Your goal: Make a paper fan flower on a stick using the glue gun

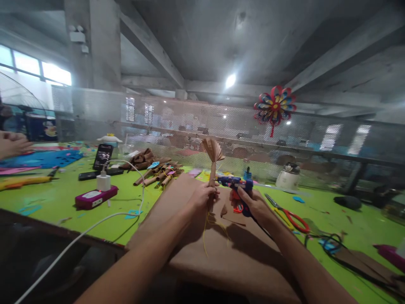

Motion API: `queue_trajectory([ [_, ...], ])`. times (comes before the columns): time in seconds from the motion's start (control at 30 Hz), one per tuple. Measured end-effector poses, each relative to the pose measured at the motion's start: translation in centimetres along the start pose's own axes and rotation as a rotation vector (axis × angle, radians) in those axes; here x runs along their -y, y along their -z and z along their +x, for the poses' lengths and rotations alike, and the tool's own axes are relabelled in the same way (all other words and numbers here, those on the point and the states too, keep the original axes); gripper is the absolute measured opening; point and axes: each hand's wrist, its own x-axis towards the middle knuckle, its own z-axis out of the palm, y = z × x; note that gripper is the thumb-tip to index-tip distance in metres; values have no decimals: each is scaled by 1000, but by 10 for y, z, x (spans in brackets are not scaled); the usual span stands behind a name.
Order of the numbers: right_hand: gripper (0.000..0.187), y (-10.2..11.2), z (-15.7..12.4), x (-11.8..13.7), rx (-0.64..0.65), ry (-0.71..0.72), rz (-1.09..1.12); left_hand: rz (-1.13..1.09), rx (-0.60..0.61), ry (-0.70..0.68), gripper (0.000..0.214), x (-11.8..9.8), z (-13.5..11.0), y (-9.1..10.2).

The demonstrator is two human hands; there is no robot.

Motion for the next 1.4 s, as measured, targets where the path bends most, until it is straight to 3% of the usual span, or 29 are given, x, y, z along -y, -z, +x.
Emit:
queue_trajectory([
  [0.2,46,1,2,0,-15,-7,-42,-44,1,22,27,-2,-4,-2],
  [0.53,50,5,4,-4,-18,-9,-144,94,69,-62,18,8,-1,3],
  [0.77,49,5,4,-3,-44,-18,-161,241,-21,-58,10,4,-3,0],
  [1.13,49,5,1,5,-61,6,-343,18,-74,42,15,4,-11,-5],
  [1.4,51,9,3,1,-41,32,-389,28,-60,-18,18,6,-7,-3],
])
